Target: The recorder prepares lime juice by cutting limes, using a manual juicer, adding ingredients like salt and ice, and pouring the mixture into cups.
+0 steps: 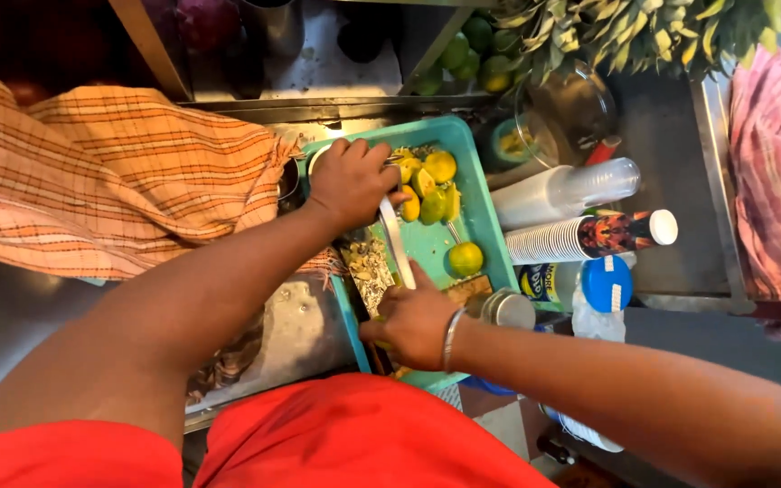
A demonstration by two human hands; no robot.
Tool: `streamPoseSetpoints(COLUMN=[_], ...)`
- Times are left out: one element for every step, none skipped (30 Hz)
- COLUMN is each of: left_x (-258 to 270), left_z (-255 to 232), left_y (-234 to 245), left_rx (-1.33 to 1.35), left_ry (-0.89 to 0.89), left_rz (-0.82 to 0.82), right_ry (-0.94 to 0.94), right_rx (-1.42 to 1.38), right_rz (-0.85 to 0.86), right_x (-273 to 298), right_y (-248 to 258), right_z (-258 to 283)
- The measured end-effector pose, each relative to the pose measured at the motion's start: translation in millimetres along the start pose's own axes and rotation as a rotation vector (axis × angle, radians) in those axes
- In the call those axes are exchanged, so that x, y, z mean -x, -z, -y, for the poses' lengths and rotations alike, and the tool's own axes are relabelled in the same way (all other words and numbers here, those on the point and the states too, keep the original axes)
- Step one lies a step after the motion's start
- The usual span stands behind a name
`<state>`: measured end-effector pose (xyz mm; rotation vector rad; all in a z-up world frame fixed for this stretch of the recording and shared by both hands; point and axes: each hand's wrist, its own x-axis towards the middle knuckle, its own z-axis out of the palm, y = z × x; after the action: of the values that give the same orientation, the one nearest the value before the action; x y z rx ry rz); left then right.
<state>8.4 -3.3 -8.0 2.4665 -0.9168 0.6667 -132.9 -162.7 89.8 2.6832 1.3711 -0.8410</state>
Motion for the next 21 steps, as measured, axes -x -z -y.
streamPoseSetpoints(left_x=[-1.8, -0.5, 0.5, 2.4, 2.7, 3.3, 2.8, 2.6, 4.6, 6.7, 8.4, 9.5, 5.1, 11.8, 9.5, 7.0, 5.5, 3.8, 0.9, -12.3, -21.8], left_z=[0.5, -2.4, -1.9, -1.8, -2.6, -3.7, -2.1, -3.2, -5.7, -7.9, -8.4, -8.6, -7.0, -5.3, -5.7, -6.1, -9.3, -12.5, -13.0, -4.0, 1.8], left_y=[2.9, 2.2, 3.6, 5.5, 3.6, 1.6, 0.6, 1.0, 1.3, 1.7, 2.0, 2.6, 3.2, 3.8, 0.6, -3.1, 4.9, 12.7, 21.1, 11.8, 1.9], left_rx=[-0.042, -0.045, -0.031, -0.017, -0.017, -0.035, -0.060, -0.066, -0.070, -0.075, -0.081, -0.053, -0.023, -0.028, -0.016, -0.003, -0.007, 0.133, 0.268, 0.259, 0.419], left_ry=[-0.021, -0.024, -0.015, -0.006, -0.005, 0.003, 0.012, 0.012, 0.030, 0.048, 0.050, 0.061, 0.060, 0.050, 0.057, 0.064, 0.068, 0.166, 0.258, 0.258, 0.580], left_rz=[0.007, 0.004, 0.012, 0.021, 0.012, 0.022, 0.030, 0.020, -0.014, -0.047, -0.054, -0.049, -0.049, -0.060, -0.075, -0.091, -0.100, -0.035, 0.029, 0.018, 0.154], right_ry=[0.011, 0.010, 0.011, 0.011, 0.010, 0.021, 0.036, 0.039, 0.056, 0.074, 0.080, -0.005, -0.098, -0.098, -0.253, -0.405, -0.398, -0.424, -0.439, -0.424, -0.359], right_rx=[0.044, 0.047, 0.073, 0.097, 0.106, 0.066, 0.029, 0.040, -0.012, -0.064, -0.057, -0.301, -0.542, -0.530, -0.937, -1.355, -1.347, -1.665, -1.989, -1.984, -2.058], right_rz=[-0.015, -0.018, -0.078, -0.137, -0.136, -0.224, -0.317, -0.320, -0.427, -0.534, -0.536, -0.661, -0.789, -0.801, -0.996, -1.173, -1.169, -1.209, -1.231, -1.229, -1.105], right_x=[-3.6, -3.3, -6.0, -8.6, -4.5, -0.1, 2.0, 3.4, 5.5, 7.4, 7.0, 6.6, 5.4, 2.6, 4.8, 7.1, 8.1, 9.1, 7.2, -2.7, -10.5], right_y=[-28.5, -29.7, -29.6, -29.9, -29.0, -28.4, -26.9, -26.8, -27.7, -28.6, -37.3, -45.2, -50.8, -63.6, -71.8, -79.9, -83.6, -87.2, -89.8, -88.2, -90.4], right_z=[-4.4, -3.3, -3.2, -1.8, -0.5, 1.2, 1.7, 0.2, 0.5, 0.7, 1.5, 2.0, 0.6, 1.4, -7.4, -16.9, -23.8, -31.0, -39.6, -55.8, -67.6])
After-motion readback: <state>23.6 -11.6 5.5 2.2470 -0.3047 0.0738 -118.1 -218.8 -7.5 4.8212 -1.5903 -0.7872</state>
